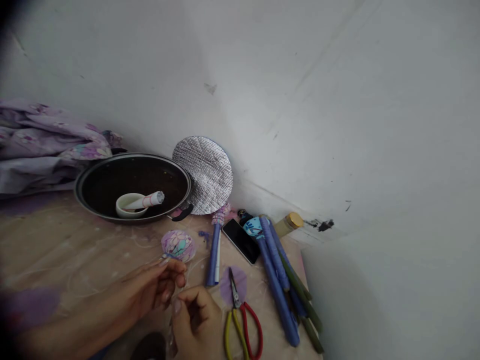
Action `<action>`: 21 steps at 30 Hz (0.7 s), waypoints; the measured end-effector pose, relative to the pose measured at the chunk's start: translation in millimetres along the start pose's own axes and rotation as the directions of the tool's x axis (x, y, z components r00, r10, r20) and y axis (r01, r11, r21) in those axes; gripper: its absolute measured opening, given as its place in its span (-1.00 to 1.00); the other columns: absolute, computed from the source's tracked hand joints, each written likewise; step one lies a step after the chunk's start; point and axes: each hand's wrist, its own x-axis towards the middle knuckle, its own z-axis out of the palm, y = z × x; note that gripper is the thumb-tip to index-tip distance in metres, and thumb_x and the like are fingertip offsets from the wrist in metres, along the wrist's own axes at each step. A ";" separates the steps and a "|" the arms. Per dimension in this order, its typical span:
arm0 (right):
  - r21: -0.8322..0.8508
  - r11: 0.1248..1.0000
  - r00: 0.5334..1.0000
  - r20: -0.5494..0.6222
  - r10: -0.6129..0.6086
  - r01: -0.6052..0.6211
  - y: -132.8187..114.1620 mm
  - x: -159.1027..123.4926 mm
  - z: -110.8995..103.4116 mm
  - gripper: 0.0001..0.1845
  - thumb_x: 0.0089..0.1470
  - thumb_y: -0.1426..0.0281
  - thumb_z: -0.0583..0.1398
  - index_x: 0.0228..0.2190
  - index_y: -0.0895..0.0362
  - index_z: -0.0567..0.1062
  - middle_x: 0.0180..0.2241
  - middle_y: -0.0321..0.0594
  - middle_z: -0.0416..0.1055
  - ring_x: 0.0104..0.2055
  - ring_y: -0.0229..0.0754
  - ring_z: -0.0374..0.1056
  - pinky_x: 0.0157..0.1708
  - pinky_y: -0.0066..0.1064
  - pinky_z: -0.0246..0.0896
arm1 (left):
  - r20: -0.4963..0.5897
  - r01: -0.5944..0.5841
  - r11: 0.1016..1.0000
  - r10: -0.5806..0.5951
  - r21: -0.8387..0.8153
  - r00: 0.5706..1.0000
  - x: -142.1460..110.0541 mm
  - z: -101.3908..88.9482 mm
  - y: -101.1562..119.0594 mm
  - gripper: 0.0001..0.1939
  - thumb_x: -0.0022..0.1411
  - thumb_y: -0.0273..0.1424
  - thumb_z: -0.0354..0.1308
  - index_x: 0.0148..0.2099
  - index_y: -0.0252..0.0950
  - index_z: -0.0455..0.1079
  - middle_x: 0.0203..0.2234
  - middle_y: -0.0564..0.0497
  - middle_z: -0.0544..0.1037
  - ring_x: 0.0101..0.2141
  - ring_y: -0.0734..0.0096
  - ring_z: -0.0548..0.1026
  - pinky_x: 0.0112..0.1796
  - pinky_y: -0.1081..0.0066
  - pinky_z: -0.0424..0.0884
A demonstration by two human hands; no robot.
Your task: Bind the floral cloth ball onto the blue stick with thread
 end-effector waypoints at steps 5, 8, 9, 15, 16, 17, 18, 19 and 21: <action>-0.024 1.000 0.999 -0.030 0.013 -0.014 -7.3 -0.1 1.8 -0.10 -0.06 -0.51 0.63 -0.45 0.10 0.70 -0.65 -0.53 0.25 -0.66 -0.41 0.04 -0.63 -0.56 0.07 | 0.033 -0.098 0.985 0.095 0.144 0.995 -1.9 -2.0 -4.0 -0.22 0.14 0.45 0.59 -0.17 -0.22 0.78 -0.26 -0.12 0.72 -0.26 0.20 0.54 -0.13 0.21 0.53; -0.020 1.000 0.999 -0.045 0.006 -0.007 -11.0 -0.2 3.1 -0.10 -0.07 -0.51 0.64 -0.46 0.09 0.68 -0.66 -0.53 0.26 -0.67 -0.43 0.05 -0.65 -0.59 0.09 | 0.046 -0.109 0.975 0.102 0.192 0.994 -6.5 0.7 0.4 -0.21 0.10 0.48 0.58 -0.23 -0.20 0.76 -0.23 -0.12 0.73 -0.25 0.18 0.56 -0.08 0.18 0.56; -0.022 1.000 0.999 -0.048 0.006 -0.007 -11.5 -0.1 3.2 -0.10 -0.06 -0.51 0.64 -0.46 0.09 0.68 -0.66 -0.53 0.27 -0.68 -0.43 0.06 -0.65 -0.60 0.09 | 0.047 -0.107 0.975 0.100 0.197 0.994 -7.9 1.2 1.7 -0.20 0.09 0.49 0.57 -0.23 -0.20 0.76 -0.25 -0.11 0.73 -0.26 0.18 0.56 -0.07 0.17 0.56; -0.053 0.998 0.999 -0.046 0.020 -0.023 -11.7 0.4 1.7 -0.11 -0.06 -0.51 0.63 -0.44 0.09 0.70 -0.67 -0.50 0.31 -0.68 -0.40 0.11 -0.66 -0.58 0.13 | 0.021 -0.099 0.962 0.097 0.253 0.995 -9.6 -2.7 3.0 -0.15 0.11 0.51 0.55 -0.07 -0.19 0.84 -0.29 -0.08 0.74 -0.23 0.16 0.57 -0.01 0.17 0.57; -0.058 0.998 0.999 -0.042 0.019 -0.022 -12.5 0.3 1.5 -0.10 -0.06 -0.52 0.63 -0.44 0.09 0.70 -0.67 -0.50 0.31 -0.67 -0.41 0.11 -0.65 -0.59 0.13 | 0.023 -0.104 0.961 0.101 0.257 0.995 -8.7 -3.7 2.4 -0.16 0.13 0.50 0.54 -0.06 -0.20 0.85 -0.29 -0.07 0.74 -0.24 0.18 0.56 -0.01 0.18 0.57; -0.061 0.998 0.999 -0.039 0.020 -0.022 -13.6 0.3 1.3 -0.09 -0.07 -0.52 0.63 -0.44 0.09 0.70 -0.66 -0.50 0.31 -0.67 -0.41 0.11 -0.65 -0.59 0.13 | 0.033 -0.111 0.957 0.106 0.267 0.994 -7.4 -4.7 1.6 -0.19 0.16 0.47 0.55 -0.06 -0.20 0.85 -0.29 -0.06 0.74 -0.25 0.20 0.55 -0.01 0.19 0.57; -0.063 0.998 0.999 -0.037 0.021 -0.023 -14.8 0.3 1.1 -0.08 -0.08 -0.53 0.63 -0.44 0.10 0.71 -0.66 -0.50 0.31 -0.67 -0.42 0.11 -0.65 -0.60 0.12 | 0.048 -0.123 0.952 0.114 0.281 0.992 -6.0 -5.7 0.5 -0.24 0.19 0.42 0.55 -0.05 -0.19 0.85 -0.28 -0.05 0.74 -0.27 0.23 0.54 -0.02 0.20 0.57; -0.063 0.998 0.999 -0.036 0.022 -0.024 -15.8 0.4 0.9 -0.08 -0.09 -0.53 0.64 -0.44 0.11 0.71 -0.65 -0.50 0.31 -0.67 -0.43 0.11 -0.65 -0.61 0.11 | 0.069 -0.141 0.945 0.126 0.296 0.990 -4.5 -6.8 -0.8 -0.30 0.24 0.36 0.56 -0.03 -0.19 0.85 -0.27 -0.03 0.74 -0.28 0.26 0.52 -0.03 0.21 0.56; -0.059 0.998 0.999 -0.029 0.022 -0.024 -16.8 0.9 0.1 -0.08 -0.10 -0.52 0.64 -0.45 0.11 0.71 -0.64 -0.51 0.31 -0.66 -0.44 0.10 -0.65 -0.61 0.10 | 0.116 -0.186 0.930 0.156 0.318 0.981 -1.5 -9.6 -4.1 -0.40 0.32 0.25 0.55 -0.01 -0.18 0.84 -0.25 -0.01 0.74 -0.31 0.31 0.50 -0.07 0.24 0.55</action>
